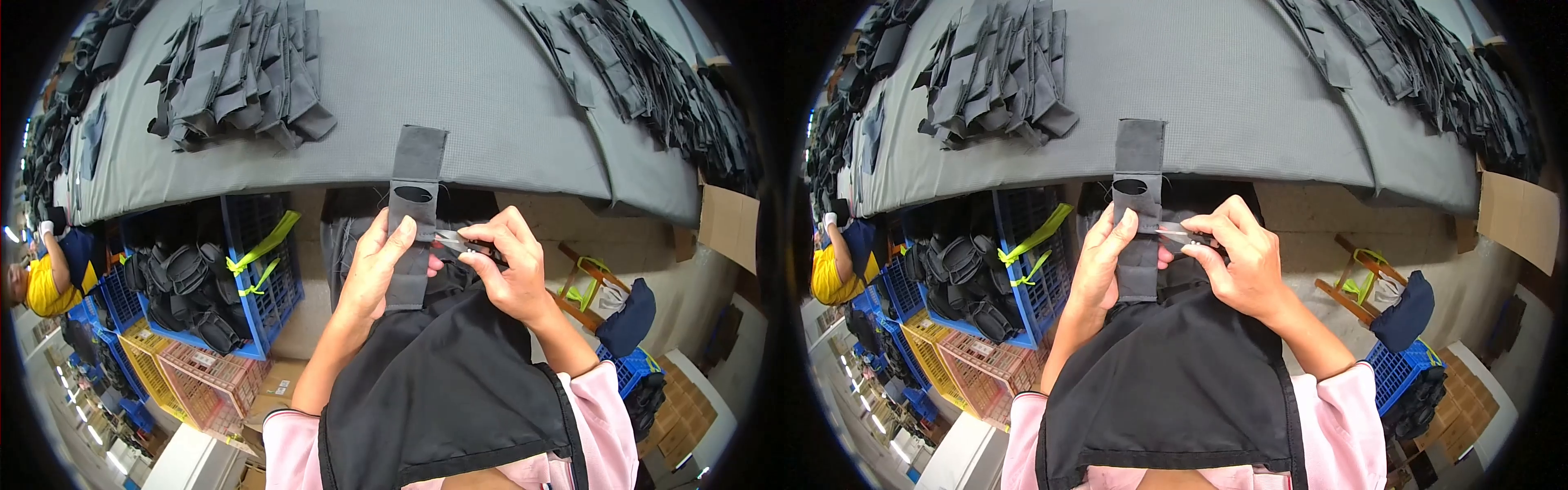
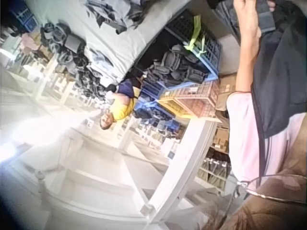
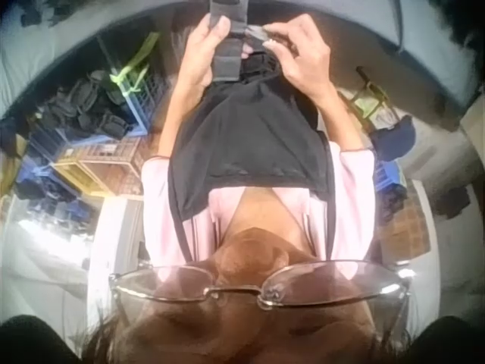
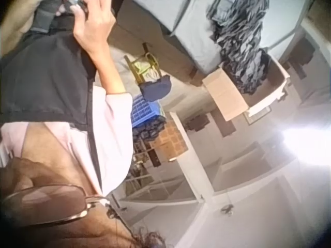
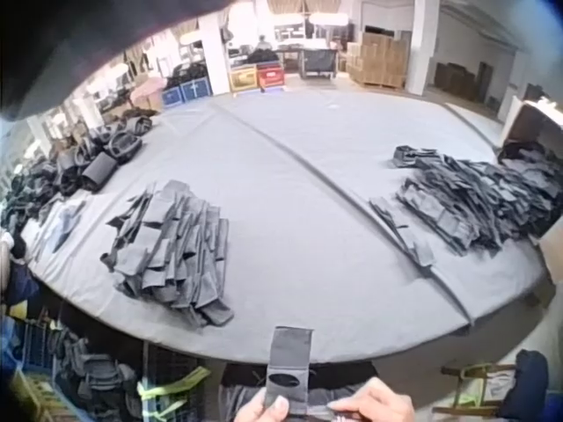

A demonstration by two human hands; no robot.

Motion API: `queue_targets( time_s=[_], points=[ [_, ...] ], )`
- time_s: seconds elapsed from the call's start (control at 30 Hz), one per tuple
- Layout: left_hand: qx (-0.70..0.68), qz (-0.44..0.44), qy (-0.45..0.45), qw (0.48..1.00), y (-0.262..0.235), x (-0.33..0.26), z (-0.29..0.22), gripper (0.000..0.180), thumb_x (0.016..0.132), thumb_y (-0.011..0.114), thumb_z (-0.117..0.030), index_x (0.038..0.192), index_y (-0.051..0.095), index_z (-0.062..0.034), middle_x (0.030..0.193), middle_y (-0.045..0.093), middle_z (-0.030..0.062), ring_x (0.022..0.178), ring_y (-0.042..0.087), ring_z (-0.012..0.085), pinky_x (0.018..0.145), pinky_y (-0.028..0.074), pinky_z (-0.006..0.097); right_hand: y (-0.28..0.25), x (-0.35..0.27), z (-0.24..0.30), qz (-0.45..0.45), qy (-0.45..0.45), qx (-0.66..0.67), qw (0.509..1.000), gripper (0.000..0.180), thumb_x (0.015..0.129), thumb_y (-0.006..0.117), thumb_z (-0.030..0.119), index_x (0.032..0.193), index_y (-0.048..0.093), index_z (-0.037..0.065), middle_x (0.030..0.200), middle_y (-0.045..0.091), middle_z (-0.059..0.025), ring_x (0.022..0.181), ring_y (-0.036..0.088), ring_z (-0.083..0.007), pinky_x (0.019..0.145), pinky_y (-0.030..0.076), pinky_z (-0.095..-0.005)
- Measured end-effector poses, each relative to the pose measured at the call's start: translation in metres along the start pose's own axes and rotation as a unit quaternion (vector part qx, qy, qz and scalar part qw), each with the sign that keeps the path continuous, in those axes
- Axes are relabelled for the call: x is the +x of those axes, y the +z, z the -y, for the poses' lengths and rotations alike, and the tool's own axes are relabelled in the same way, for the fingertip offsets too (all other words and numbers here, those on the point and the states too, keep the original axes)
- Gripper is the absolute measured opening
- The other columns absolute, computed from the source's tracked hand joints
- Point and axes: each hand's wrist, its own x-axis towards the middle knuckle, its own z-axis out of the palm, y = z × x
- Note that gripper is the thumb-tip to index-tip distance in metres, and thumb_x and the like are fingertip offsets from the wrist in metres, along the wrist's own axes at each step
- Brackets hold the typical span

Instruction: The recorder uses small handheld snips to trim excess threads and material from small black fabric components at a workbench.

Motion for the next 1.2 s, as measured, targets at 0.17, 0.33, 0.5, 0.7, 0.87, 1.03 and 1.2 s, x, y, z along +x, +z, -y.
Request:
queue_targets(
  time_s=[0.17, 0.33, 0.5, 0.7, 0.87, 1.03, 1.2],
  points=[
    [0.015, -0.015, 0.009, 1.0, 0.0, 0.0, 0.002, 0.03, 0.095, 0.049, -0.026, 0.116, 0.047, -0.0043, 0.094, 0.064, 0.0114, 0.071, 0.064, 0.0173, 0.065, 0.054, 0.03, 0.003, 0.005, 0.0, 0.012, -0.041, -0.05, 0.998, 0.025, 0.066, 0.074, 0.007, 0.089, 0.064, 0.005, 0.072, 0.051, -0.0051, 0.058, 0.054, -0.0205, 0.05, 0.043, -0.0302],
    [0.027, -0.03, 0.012, 0.999, 0.003, -0.001, 0.001, 0.029, 0.094, 0.05, -0.026, 0.111, 0.05, -0.0027, 0.092, 0.062, 0.0105, 0.07, 0.062, 0.0142, 0.064, 0.051, 0.026, 0.001, 0.009, 0.001, 0.036, -0.101, -0.113, 0.988, 0.027, 0.062, 0.074, 0.003, 0.087, 0.065, 0.004, 0.07, 0.052, -0.0075, 0.056, 0.053, -0.0214, 0.05, 0.043, -0.0305],
    [0.029, -0.013, -0.01, 0.999, 0.001, 0.0, 0.001, 0.029, 0.094, 0.05, -0.027, 0.11, 0.051, -0.0025, 0.087, 0.063, 0.0104, 0.064, 0.061, 0.0137, 0.06, 0.051, 0.026, 0.002, 0.009, -0.002, 0.028, -0.119, -0.121, 0.985, 0.027, 0.061, 0.074, 0.003, 0.087, 0.065, 0.004, 0.069, 0.052, -0.007, 0.056, 0.053, -0.0216, 0.049, 0.043, -0.0309],
    [0.033, -0.012, -0.015, 0.999, 0.002, 0.0, -0.001, 0.029, 0.094, 0.05, -0.026, 0.11, 0.051, -0.0027, 0.086, 0.063, 0.0112, 0.062, 0.061, 0.0134, 0.058, 0.05, 0.025, -0.007, 0.01, -0.001, 0.005, -0.125, -0.113, 0.986, 0.028, 0.06, 0.075, 0.003, 0.087, 0.065, 0.004, 0.07, 0.053, -0.0068, 0.057, 0.053, -0.0221, 0.05, 0.043, -0.0308],
    [0.057, -0.016, -0.011, 0.998, 0.003, 0.0, -0.001, 0.03, 0.093, 0.052, -0.028, 0.109, 0.052, -0.0026, 0.085, 0.063, 0.0106, 0.062, 0.06, 0.0129, 0.058, 0.05, 0.025, -0.017, 0.018, 0.001, 0.086, -0.162, -0.176, 0.967, 0.03, 0.061, 0.075, 0.009, 0.088, 0.062, 0.01, 0.076, 0.05, -0.0012, 0.057, 0.048, -0.0172, 0.052, 0.038, -0.0286],
    [0.071, -0.005, -0.019, 0.997, 0.004, -0.002, -0.003, 0.03, 0.093, 0.052, -0.029, 0.107, 0.053, -0.0024, 0.085, 0.063, 0.0097, 0.062, 0.06, 0.0124, 0.058, 0.05, 0.024, -0.023, 0.026, -0.002, 0.128, -0.182, -0.179, 0.958, 0.03, 0.061, 0.076, 0.011, 0.087, 0.061, 0.01, 0.077, 0.049, -0.0013, 0.055, 0.047, -0.0174, 0.051, 0.038, -0.0288],
    [0.055, 0.015, -0.031, 0.998, 0.004, -0.003, -0.004, 0.031, 0.094, 0.05, -0.03, 0.105, 0.054, -0.0019, 0.085, 0.063, 0.0097, 0.063, 0.06, 0.0119, 0.058, 0.05, 0.024, -0.018, 0.022, -0.008, 0.135, -0.145, -0.123, 0.972, 0.028, 0.064, 0.075, 0.011, 0.088, 0.061, 0.01, 0.077, 0.049, -0.002, 0.054, 0.047, -0.0181, 0.049, 0.04, -0.0299]
  ],
)
